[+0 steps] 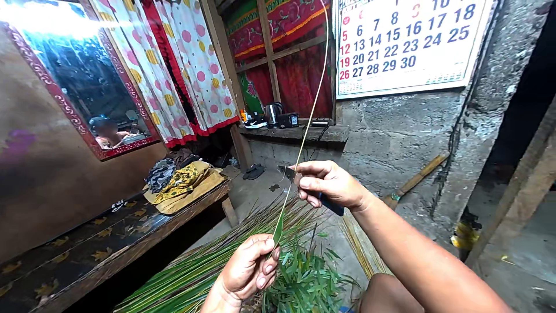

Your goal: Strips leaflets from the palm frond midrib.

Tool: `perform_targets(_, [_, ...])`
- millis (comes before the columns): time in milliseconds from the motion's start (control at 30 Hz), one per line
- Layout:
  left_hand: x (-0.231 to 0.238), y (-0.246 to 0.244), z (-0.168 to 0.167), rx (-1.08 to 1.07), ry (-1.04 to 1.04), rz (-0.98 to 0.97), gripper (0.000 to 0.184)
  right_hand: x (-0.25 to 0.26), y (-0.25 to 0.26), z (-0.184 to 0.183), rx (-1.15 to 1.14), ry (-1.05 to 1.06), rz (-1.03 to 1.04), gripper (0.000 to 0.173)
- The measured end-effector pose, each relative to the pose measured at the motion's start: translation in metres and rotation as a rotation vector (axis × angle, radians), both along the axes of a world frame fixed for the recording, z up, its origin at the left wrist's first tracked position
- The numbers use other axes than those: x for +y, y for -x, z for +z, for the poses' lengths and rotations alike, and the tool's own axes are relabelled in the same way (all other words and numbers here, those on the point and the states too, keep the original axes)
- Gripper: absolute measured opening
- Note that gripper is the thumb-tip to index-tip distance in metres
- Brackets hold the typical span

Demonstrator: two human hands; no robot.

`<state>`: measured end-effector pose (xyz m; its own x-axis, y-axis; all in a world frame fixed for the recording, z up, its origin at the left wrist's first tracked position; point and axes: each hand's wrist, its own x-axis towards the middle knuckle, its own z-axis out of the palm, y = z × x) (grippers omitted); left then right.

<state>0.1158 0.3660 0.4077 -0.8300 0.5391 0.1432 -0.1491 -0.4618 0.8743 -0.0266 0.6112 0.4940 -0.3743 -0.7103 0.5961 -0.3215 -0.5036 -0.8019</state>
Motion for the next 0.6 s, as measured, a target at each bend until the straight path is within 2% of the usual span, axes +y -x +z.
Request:
perform_targets(233, [-0.002, -0.001, -0.009, 0.003, 0.034, -0.036, 0.027, 0.014, 0.009, 0.023, -0.035, 0.093, -0.043, 0.027])
perform_targets(367, [-0.004, 0.002, -0.016, 0.006, 0.066, 0.004, 0.027, 0.027, 0.017, 0.055, -0.077, 0.155, -0.185, 0.03])
perform_targets(467, [-0.002, 0.004, -0.017, 0.031, 0.115, 0.103, 0.023, 0.033, 0.019, 0.07, -0.155, 0.216, -0.295, 0.034])
perform_targets(500, [0.002, 0.003, -0.014, 0.048, 0.152, 0.142, 0.023, 0.032, 0.017, 0.067, -0.168, 0.187, -0.3, 0.035])
perform_targets(600, [0.015, 0.002, -0.002, 0.112, 0.275, 0.261, 0.025, 0.017, 0.005, 0.03, -0.171, -0.108, -0.2, 0.039])
